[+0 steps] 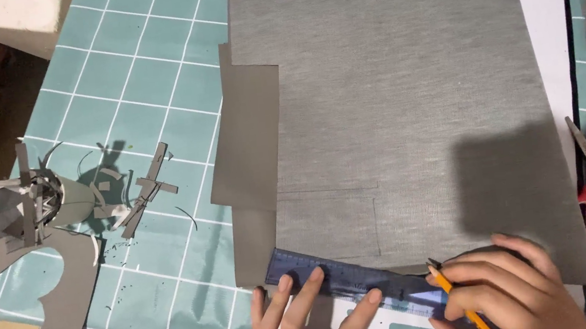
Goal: Marking layout lines on a piece of grey material using a ruler and pencil on a cutting table.
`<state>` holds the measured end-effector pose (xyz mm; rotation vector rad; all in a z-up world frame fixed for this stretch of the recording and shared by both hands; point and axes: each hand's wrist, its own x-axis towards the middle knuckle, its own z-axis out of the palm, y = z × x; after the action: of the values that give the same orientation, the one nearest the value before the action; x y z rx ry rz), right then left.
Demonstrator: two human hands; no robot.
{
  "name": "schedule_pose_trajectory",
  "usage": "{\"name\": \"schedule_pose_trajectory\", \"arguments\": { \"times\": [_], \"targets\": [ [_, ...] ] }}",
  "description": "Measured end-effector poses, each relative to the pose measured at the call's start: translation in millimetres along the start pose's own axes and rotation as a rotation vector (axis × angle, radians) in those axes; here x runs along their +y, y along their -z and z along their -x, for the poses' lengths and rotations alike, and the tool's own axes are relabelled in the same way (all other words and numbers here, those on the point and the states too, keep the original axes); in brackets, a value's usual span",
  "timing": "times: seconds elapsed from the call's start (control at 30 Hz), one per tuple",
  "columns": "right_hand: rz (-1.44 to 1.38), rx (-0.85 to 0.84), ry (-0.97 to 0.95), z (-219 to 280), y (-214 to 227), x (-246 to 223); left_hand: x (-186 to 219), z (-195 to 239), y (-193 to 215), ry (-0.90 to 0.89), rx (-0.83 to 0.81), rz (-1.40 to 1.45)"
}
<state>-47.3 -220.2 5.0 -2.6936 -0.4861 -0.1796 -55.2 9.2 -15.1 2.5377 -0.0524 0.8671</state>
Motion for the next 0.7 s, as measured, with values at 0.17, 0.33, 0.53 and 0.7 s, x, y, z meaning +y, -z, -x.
{"name": "schedule_pose_trajectory", "arguments": {
  "times": [0.17,0.33,0.53,0.7],
  "targets": [
    [-0.13,0.003,-0.131,-2,17,-29,-11,34,-17,0.114,0.121,0.126],
    [-0.221,-0.108,-0.161,45,17,24,-35,43,-5,0.058,0.159,0.122],
    [-0.03,-0.42,-0.422,43,49,35,-45,29,13,-0.153,0.007,0.136],
    [-0.017,-0.104,-0.21,18,56,20,-23,-10,27,-0.106,0.087,0.202]
  ]
}}
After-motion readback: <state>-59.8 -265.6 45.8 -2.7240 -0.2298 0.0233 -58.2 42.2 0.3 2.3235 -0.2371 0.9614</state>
